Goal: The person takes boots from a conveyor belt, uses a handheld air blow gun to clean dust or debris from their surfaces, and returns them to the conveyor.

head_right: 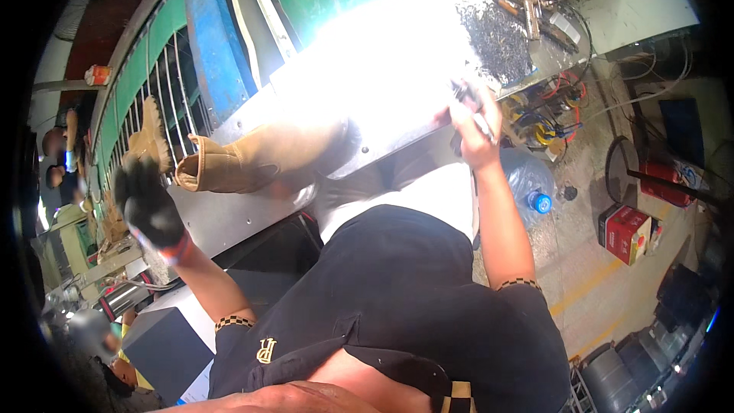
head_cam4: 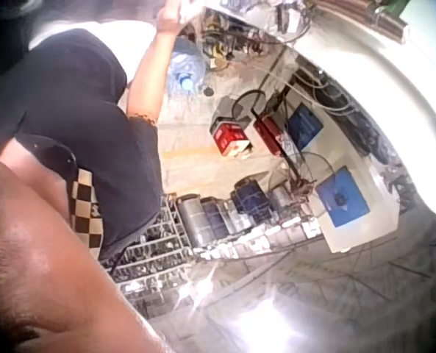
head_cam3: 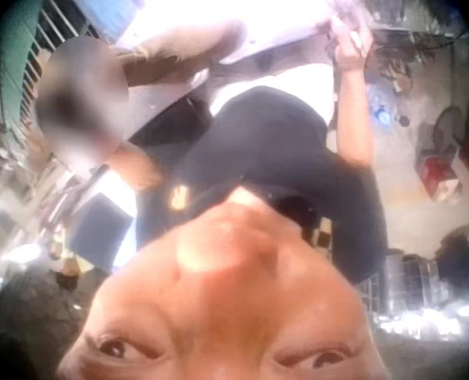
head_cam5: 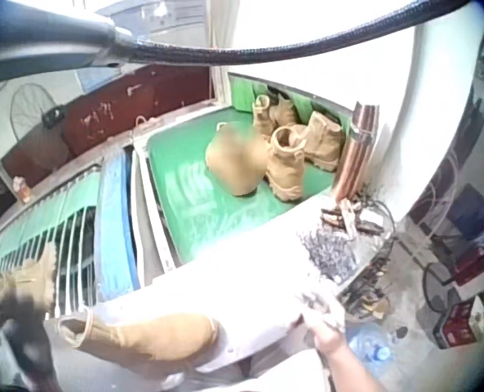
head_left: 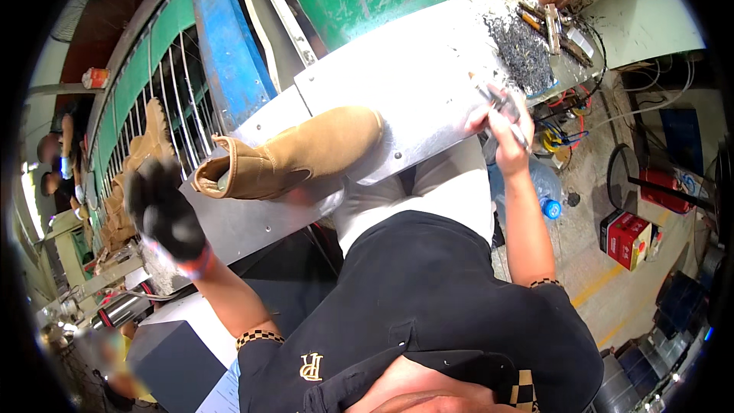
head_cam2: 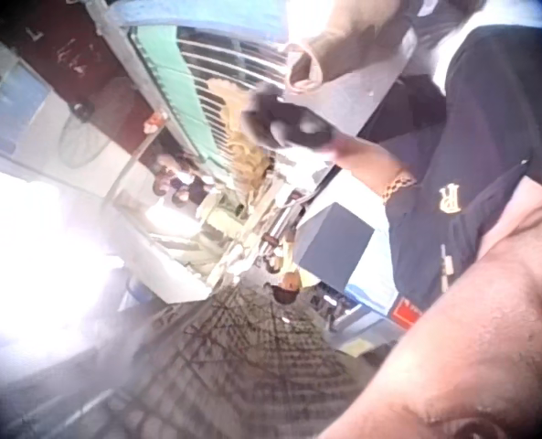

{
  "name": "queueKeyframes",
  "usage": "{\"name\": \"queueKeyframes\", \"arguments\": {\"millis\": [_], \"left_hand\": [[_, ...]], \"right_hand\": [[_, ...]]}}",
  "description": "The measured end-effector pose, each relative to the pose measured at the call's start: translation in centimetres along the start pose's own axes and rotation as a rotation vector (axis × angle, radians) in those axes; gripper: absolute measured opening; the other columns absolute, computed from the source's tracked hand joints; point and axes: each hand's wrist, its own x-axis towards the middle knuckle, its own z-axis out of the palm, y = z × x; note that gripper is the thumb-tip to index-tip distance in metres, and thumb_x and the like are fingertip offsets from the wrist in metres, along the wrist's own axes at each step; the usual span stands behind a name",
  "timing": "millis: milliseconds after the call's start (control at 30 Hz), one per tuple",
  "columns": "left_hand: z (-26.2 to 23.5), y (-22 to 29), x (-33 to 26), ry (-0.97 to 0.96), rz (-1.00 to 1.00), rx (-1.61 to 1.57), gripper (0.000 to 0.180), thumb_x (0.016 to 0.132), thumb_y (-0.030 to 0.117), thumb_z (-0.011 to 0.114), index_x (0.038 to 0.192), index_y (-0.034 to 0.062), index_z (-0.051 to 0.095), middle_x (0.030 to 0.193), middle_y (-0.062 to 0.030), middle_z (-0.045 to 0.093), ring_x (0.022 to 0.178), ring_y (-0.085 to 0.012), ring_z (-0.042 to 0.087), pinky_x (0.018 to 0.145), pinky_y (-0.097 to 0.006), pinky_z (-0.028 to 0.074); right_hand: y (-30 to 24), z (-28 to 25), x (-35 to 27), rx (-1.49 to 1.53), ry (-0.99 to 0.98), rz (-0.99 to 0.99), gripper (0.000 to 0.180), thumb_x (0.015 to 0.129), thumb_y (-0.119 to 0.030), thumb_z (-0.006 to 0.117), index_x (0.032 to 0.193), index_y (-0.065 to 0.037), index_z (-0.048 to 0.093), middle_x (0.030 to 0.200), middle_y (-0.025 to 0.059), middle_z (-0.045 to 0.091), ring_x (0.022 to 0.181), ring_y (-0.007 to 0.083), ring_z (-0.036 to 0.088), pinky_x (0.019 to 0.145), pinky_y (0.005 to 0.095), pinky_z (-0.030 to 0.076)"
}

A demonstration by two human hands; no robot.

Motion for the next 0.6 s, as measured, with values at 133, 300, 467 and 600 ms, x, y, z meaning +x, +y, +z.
{"name": "queueKeyframes", "arguments": {"millis": [133, 300, 467, 600], "left_hand": [[0.4, -1.1, 0.3, -0.308, -0.437, 0.62, 0.065, 0.078, 0.006, 0.069, 0.139, 0.0001, 0.046, 0.121, -0.0098, 0.061, 0.104, -0.0187, 0.059, 0.091, -0.032, 0.048], [1.7, 1.7, -1.6, -0.574, -0.501, 0.786, 0.028, 0.08, 0.024, 0.069, 0.091, -0.0022, 0.07, 0.085, -0.0123, 0.066, 0.081, -0.0202, 0.062, 0.074, -0.032, 0.049], [3.3, 0.0, -4.1, -0.151, -0.457, 0.792, 0.025, 0.089, 0.019, 0.059, 0.094, -0.0028, 0.07, 0.089, -0.0096, 0.068, 0.084, -0.0197, 0.063, 0.078, -0.033, 0.05], [9.2, -4.1, 1.2, -0.198, -0.262, 0.718, 0.031, 0.1, 0.024, 0.05, 0.102, -0.003, 0.065, 0.099, -0.0083, 0.068, 0.092, -0.0177, 0.063, 0.081, -0.032, 0.051]], "right_hand": [[1.3, -0.7, 5.4, -0.049, 0.071, -0.133, 0.04, 0.089, -0.014, 0.056, 0.124, 0.004, 0.05, 0.08, 0.0095, 0.065, 0.072, 0.015, 0.065, 0.065, 0.0279, 0.052], [1.8, -1.0, 5.6, -0.054, 0.073, -0.091, 0.038, 0.088, -0.015, 0.057, 0.122, 0.002, 0.052, 0.081, 0.0084, 0.066, 0.07, 0.0136, 0.065, 0.062, 0.0253, 0.051], [1.7, -1.4, 5.6, 0.048, 0.095, -0.02, 0.041, 0.088, -0.015, 0.056, 0.125, 0.001, 0.052, 0.08, 0.0085, 0.067, 0.074, 0.0134, 0.064, 0.065, 0.0259, 0.05], [1.4, -1.8, 5.6, 0.089, 0.113, -0.026, 0.04, 0.088, -0.013, 0.056, 0.125, 0.001, 0.051, 0.079, 0.0078, 0.066, 0.072, 0.0121, 0.063, 0.063, 0.026, 0.048]]}}
